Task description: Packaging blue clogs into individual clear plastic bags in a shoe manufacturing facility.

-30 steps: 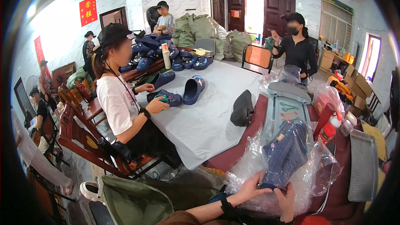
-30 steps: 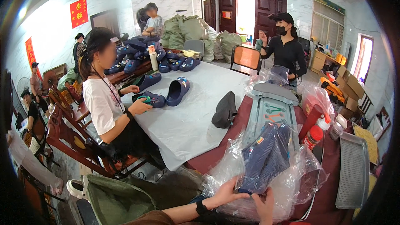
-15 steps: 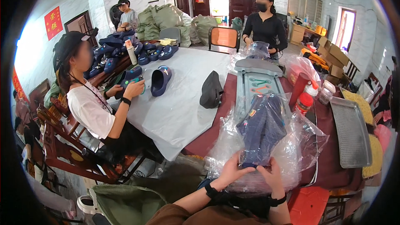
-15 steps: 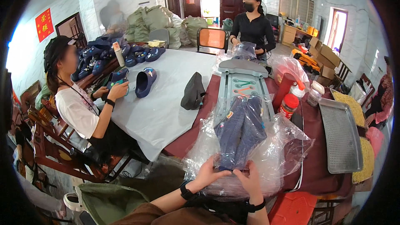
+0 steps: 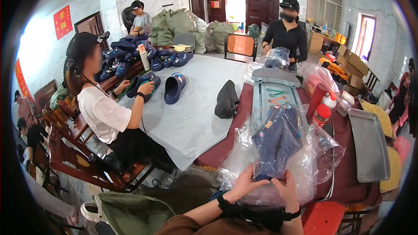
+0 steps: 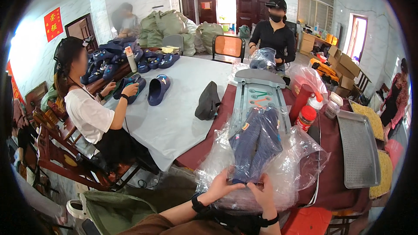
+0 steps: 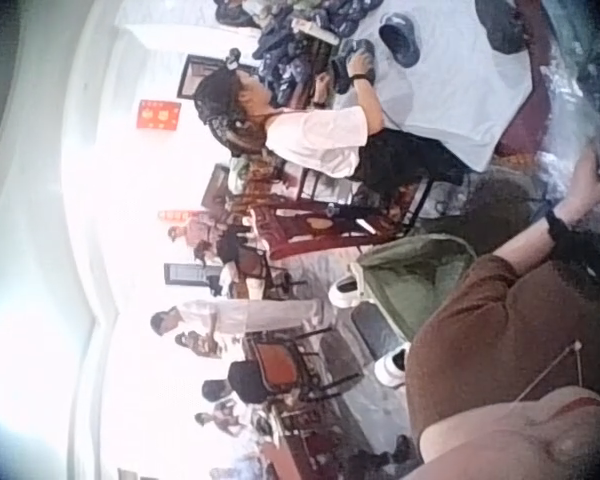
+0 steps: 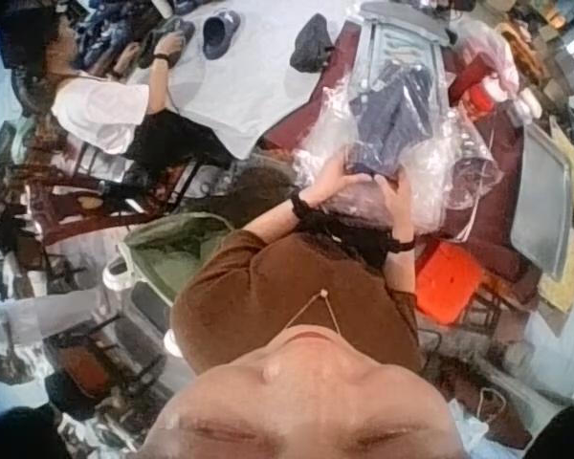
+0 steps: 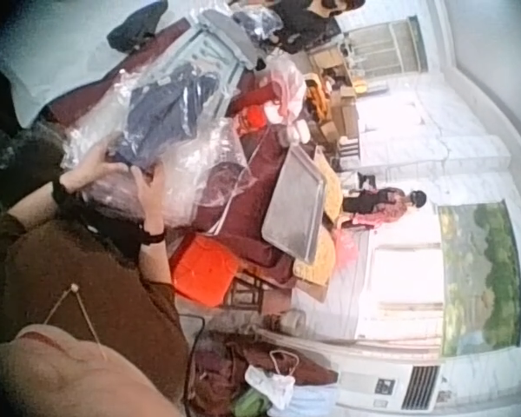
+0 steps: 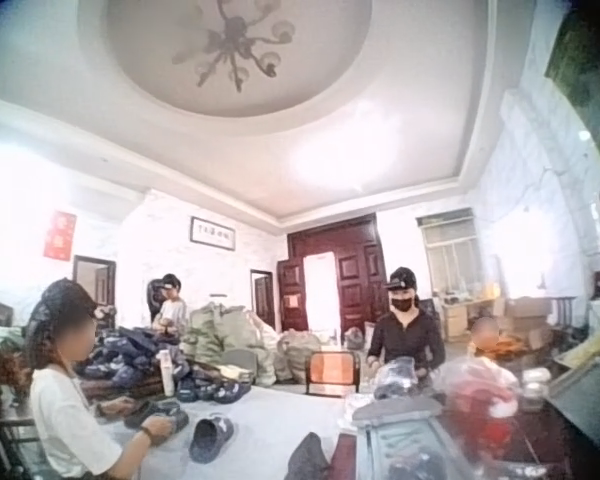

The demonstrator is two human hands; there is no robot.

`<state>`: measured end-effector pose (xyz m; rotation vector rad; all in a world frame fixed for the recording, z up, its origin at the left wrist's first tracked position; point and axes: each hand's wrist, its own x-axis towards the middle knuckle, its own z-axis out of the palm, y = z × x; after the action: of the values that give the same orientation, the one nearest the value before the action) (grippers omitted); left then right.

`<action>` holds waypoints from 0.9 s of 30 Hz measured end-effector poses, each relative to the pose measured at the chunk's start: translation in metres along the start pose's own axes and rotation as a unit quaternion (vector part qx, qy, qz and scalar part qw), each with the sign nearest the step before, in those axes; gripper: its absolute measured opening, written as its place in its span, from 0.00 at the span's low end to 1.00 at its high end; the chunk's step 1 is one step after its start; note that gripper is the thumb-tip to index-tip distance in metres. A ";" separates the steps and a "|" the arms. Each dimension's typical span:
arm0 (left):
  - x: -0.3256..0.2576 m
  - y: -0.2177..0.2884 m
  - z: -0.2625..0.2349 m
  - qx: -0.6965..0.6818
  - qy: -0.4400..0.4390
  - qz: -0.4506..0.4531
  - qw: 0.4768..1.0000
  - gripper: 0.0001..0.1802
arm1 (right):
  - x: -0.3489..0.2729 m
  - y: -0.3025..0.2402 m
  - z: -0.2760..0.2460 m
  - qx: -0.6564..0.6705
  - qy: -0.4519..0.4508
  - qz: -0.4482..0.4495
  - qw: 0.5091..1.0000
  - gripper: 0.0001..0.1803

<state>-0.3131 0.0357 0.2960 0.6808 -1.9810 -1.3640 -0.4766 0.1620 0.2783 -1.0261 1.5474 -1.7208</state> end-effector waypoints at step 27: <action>0.001 -0.018 -0.003 0.010 -0.035 0.042 0.998 0.52 | 0.001 0.004 -0.002 0.029 0.005 0.000 1.000 0.23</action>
<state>-0.3109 0.0269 0.2796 0.5596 -2.0572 -1.3361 -0.4787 0.1617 0.2741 -0.9883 1.4948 -1.7631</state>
